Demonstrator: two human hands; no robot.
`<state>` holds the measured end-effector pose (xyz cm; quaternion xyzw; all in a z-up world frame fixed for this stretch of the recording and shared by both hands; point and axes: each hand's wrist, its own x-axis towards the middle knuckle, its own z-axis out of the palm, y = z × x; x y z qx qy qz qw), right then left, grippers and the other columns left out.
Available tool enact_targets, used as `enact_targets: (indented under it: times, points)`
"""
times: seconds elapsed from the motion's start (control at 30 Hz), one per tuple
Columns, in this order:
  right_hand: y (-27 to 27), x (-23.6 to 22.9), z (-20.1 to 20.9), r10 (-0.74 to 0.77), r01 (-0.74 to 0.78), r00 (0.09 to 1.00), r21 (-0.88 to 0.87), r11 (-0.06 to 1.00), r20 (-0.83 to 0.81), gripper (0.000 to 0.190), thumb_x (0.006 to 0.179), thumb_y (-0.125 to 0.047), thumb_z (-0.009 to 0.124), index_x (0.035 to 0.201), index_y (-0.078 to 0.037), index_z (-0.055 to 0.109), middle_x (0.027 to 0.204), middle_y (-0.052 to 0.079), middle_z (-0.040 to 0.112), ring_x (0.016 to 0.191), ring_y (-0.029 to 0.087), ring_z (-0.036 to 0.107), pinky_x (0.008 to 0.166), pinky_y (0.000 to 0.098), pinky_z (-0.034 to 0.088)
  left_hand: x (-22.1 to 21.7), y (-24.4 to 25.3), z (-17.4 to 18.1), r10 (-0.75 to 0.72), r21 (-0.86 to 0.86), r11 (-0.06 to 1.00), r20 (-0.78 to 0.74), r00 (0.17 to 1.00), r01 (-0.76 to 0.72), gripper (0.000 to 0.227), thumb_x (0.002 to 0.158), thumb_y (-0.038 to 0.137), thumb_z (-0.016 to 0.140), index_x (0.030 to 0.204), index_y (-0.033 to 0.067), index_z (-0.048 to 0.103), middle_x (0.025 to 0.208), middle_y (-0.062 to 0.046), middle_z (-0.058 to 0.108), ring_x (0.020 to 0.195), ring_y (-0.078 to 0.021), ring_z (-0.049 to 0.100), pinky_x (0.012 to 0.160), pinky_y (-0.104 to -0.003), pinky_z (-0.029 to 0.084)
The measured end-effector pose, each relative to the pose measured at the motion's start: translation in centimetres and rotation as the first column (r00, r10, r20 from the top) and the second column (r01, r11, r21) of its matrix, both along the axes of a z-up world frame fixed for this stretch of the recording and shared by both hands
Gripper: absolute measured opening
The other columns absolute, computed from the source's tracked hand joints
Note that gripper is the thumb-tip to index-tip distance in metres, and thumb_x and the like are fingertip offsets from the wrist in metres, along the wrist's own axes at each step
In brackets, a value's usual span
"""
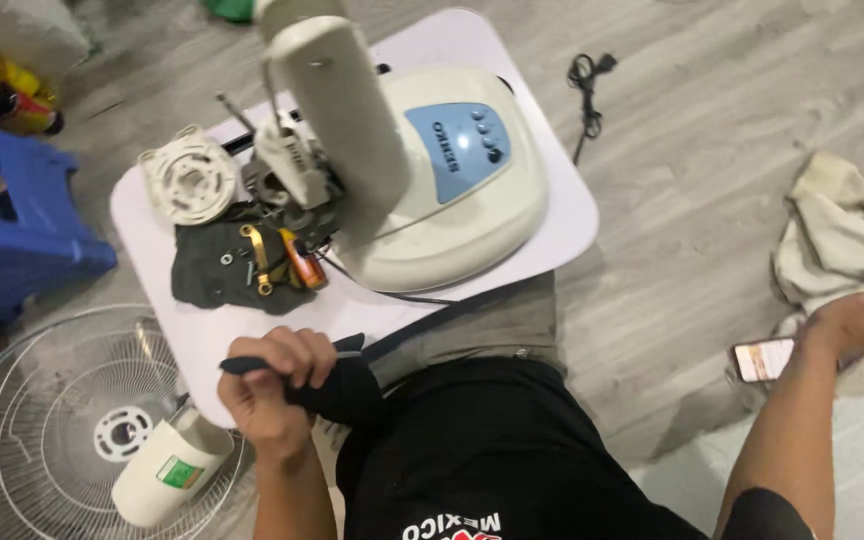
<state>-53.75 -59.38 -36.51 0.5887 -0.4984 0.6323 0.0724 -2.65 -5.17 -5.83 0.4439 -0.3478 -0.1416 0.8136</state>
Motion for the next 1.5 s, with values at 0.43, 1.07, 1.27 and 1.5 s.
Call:
enact_targets:
  times: [0.43, 1.07, 1.27, 1.5]
  points:
    - [32.7, 41.1, 30.0, 0.967, -0.961, -0.236, 0.167, -0.219, -0.092, 0.07, 0.095, -0.038, 0.068, 0.151, -0.003, 0.044, 0.133, 0.029, 0.056, 0.125, 0.048, 0.054, 0.103, 0.061, 0.046, -2.1, -9.2, 2.4, -0.001, -0.12, 0.992, 0.239, 0.971, 0.03, 0.039, 0.109, 0.044, 0.048, 0.096, 0.0119, 0.064, 0.137, -0.022, 0.052, 0.134, -0.0348, 0.048, 0.116, -0.045, 0.036]
    - [25.3, 45.5, 40.4, 0.654, -0.916, 0.083, 0.201, 0.347, -0.752, 0.042, 0.086, 0.003, 0.074, 0.124, -0.013, 0.082, 0.09, 0.004, 0.066, 0.058, 0.016, 0.048, 0.051, 0.0318, 0.04, 9.4, -10.2, 12.7, 0.03, 0.249, 0.93, 0.682, 0.731, -0.271, 0.041, 0.109, 0.014, 0.049, 0.149, 0.0051, 0.044, 0.154, -0.016, 0.052, 0.146, -0.0364, 0.057, 0.127, -0.047, 0.045]
    - [23.4, 46.8, 38.7, 0.485, -0.909, -0.035, 0.23, 0.348, -0.874, 0.05, 0.084, -0.009, 0.074, 0.13, -0.029, 0.076, 0.081, -0.002, 0.058, 0.058, 0.01, 0.055, 0.048, 0.0277, 0.044, 11.1, -12.1, 12.1, -0.1, 0.288, 0.949, 0.661, 0.743, -0.128, 0.037, 0.114, 0.029, 0.042, 0.146, 0.011, 0.05, 0.144, -0.012, 0.065, 0.127, -0.0281, 0.068, 0.109, -0.039, 0.053]
    - [23.0, 46.5, 42.6, 0.48, -0.939, 0.112, 0.066, 0.339, -0.87, 0.044, 0.089, -0.003, 0.081, 0.127, -0.026, 0.086, 0.092, 0.0, 0.067, 0.06, 0.011, 0.051, 0.052, 0.0287, 0.041, 11.6, -12.0, 12.0, -0.132, 0.264, 0.963, 0.636, 0.76, -0.054, 0.039, 0.115, 0.025, 0.035, 0.145, 0.0068, 0.051, 0.145, -0.015, 0.064, 0.13, -0.031, 0.068, 0.113, -0.04, 0.053]
